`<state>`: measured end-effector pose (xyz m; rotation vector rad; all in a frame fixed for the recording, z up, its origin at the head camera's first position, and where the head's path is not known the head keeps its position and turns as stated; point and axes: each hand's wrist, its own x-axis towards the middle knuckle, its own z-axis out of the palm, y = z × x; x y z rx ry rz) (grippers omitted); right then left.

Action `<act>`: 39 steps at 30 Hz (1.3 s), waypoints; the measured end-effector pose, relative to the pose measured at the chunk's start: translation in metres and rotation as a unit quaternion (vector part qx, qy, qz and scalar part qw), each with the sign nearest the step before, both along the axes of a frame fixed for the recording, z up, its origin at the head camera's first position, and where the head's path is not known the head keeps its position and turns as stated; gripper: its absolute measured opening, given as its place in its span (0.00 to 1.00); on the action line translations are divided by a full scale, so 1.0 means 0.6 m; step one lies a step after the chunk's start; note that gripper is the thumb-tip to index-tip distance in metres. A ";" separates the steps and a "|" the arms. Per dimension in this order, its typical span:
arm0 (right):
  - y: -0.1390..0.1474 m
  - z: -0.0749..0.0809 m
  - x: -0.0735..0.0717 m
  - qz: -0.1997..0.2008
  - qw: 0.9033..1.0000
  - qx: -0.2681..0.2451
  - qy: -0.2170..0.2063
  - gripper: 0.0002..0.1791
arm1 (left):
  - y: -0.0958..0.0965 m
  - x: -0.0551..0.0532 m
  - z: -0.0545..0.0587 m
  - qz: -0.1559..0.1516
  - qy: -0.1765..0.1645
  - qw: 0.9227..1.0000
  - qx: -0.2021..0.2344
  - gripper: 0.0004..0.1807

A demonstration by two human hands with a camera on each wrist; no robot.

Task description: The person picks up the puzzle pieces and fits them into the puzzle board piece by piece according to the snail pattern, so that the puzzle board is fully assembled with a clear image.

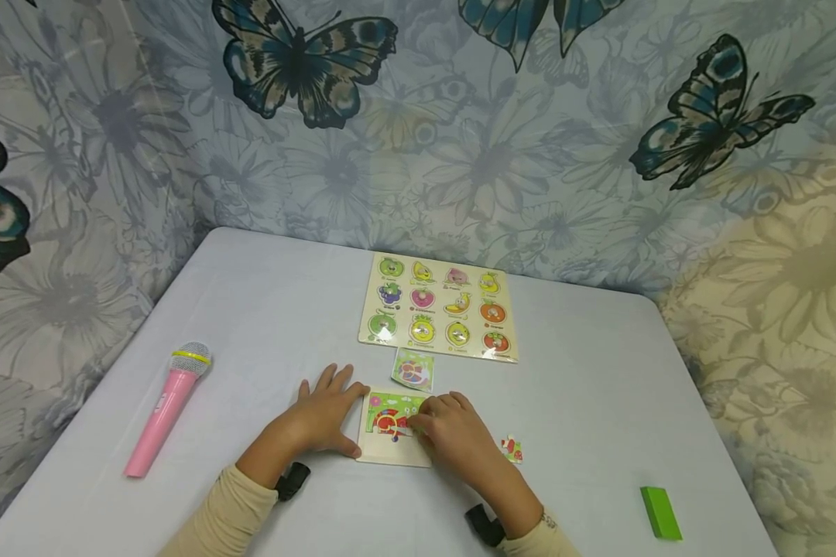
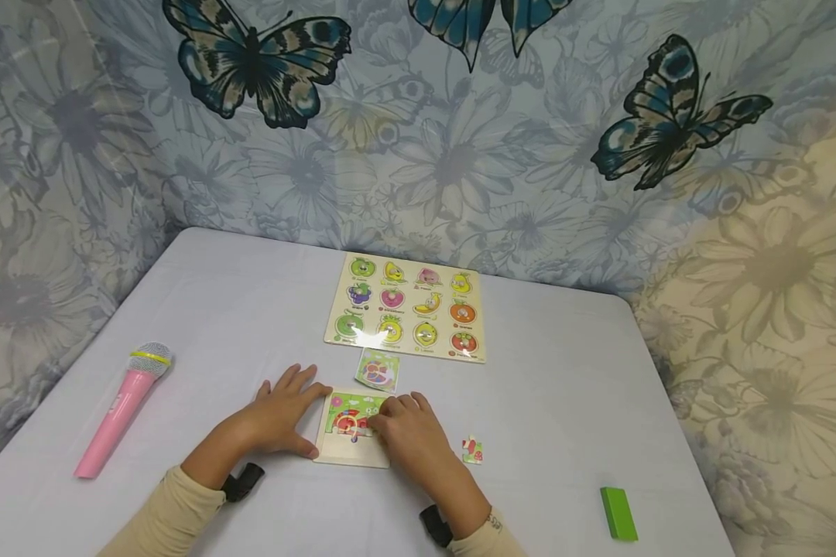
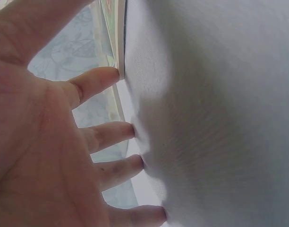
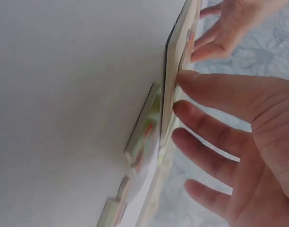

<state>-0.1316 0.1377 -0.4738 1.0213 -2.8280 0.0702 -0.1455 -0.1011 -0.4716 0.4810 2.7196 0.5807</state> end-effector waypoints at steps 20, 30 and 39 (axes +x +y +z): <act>0.076 0.016 0.040 -0.048 0.996 0.004 -0.072 0.14 | -0.001 -0.001 0.003 -0.002 -0.005 1.000 -0.004 0.49; 0.073 0.006 0.040 -0.057 0.997 0.011 -0.058 0.13 | -0.002 0.003 0.005 -0.003 -0.011 1.000 0.003 0.48; 0.070 0.013 0.039 -0.052 0.997 0.013 -0.061 0.12 | -0.004 -0.003 -0.001 -0.002 -0.006 1.000 0.002 0.48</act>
